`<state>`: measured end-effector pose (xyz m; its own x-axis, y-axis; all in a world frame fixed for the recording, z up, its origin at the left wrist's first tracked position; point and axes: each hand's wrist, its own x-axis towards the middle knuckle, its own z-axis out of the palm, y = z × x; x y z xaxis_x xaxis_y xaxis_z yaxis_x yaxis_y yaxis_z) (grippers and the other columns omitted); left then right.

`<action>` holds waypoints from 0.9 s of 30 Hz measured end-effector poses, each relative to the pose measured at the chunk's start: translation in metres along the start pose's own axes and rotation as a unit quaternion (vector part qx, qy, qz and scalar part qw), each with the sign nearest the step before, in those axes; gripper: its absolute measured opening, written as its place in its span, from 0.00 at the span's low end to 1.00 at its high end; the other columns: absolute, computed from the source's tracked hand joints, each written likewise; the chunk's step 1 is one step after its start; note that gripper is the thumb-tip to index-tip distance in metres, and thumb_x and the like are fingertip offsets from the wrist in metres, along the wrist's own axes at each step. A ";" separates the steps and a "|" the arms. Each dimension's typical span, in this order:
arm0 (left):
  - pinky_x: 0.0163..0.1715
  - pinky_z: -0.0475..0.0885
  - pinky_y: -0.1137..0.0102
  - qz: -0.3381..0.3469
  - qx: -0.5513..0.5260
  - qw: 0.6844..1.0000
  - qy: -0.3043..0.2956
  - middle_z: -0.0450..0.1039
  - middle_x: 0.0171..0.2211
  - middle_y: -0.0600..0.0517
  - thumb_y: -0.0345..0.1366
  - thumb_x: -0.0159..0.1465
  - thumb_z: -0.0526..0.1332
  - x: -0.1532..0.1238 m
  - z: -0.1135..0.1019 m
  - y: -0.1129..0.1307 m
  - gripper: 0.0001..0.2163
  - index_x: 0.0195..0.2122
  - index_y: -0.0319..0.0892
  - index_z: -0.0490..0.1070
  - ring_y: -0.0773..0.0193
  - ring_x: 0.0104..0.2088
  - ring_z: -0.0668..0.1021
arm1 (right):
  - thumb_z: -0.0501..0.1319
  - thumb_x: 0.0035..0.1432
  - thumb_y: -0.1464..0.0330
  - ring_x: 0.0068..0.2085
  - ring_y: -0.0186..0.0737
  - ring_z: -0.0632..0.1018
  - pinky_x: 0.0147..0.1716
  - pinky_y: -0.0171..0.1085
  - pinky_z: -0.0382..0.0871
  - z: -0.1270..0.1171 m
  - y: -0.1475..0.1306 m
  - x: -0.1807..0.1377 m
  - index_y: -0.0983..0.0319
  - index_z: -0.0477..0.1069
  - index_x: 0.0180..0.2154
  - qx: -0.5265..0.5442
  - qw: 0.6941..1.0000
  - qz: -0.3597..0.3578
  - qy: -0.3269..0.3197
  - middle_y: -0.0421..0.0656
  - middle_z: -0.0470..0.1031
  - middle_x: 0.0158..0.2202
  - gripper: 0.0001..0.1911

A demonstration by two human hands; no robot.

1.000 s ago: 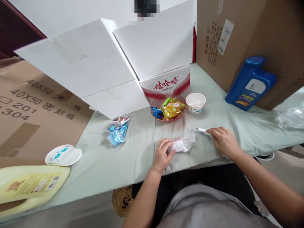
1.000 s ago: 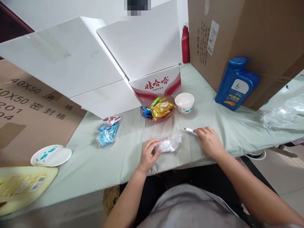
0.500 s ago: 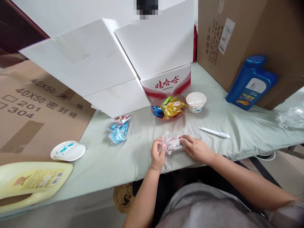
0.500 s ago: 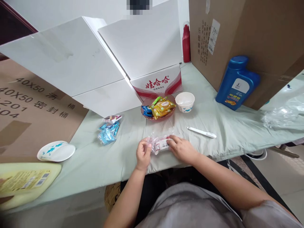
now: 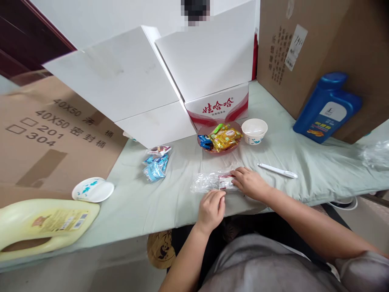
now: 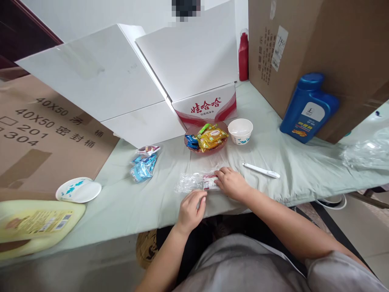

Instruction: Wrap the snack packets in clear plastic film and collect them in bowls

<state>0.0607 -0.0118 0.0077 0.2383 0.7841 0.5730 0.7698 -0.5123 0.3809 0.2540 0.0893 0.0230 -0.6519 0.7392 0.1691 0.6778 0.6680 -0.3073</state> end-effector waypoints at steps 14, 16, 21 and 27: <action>0.41 0.75 0.62 -0.130 0.103 0.979 -0.116 0.65 0.59 0.41 0.28 0.63 0.53 0.014 0.005 -0.036 0.28 0.65 0.45 0.54 0.53 0.49 0.77 | 0.60 0.62 0.63 0.38 0.44 0.79 0.34 0.36 0.67 -0.011 -0.009 -0.012 0.62 0.71 0.49 0.011 0.995 0.059 -0.084 0.48 0.78 0.41 0.15; 0.36 0.75 0.64 -0.152 0.120 0.970 -0.149 0.69 0.54 0.41 0.28 0.61 0.56 0.014 0.001 -0.037 0.27 0.63 0.44 0.59 0.54 0.42 0.79 | 0.59 0.63 0.67 0.38 0.42 0.79 0.34 0.35 0.66 -0.016 -0.007 -0.019 0.60 0.74 0.44 0.033 0.996 -0.012 -0.087 0.46 0.78 0.39 0.10; 0.34 0.73 0.65 -0.137 0.105 0.966 -0.191 0.74 0.34 0.50 0.26 0.59 0.57 0.010 -0.021 -0.039 0.10 0.36 0.45 0.75 0.59 0.34 0.76 | 0.57 0.63 0.69 0.35 0.39 0.77 0.34 0.35 0.66 -0.024 0.002 -0.038 0.60 0.76 0.41 0.107 0.980 -0.140 -0.095 0.44 0.77 0.35 0.09; 0.52 0.68 0.57 -0.068 0.043 0.991 -0.106 0.71 0.49 0.45 0.26 0.60 0.55 0.027 -0.013 -0.035 0.13 0.43 0.43 0.72 0.55 0.52 0.71 | 0.50 0.65 0.72 0.43 0.43 0.76 0.43 0.40 0.70 -0.015 0.011 -0.013 0.64 0.74 0.44 0.158 0.984 -0.065 0.041 0.49 0.75 0.41 0.15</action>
<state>0.0329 0.0228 0.0190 0.2413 0.9042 0.3524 0.8488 -0.3727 0.3751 0.2753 0.0882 0.0312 -0.6871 0.6630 0.2972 0.4427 0.7064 -0.5523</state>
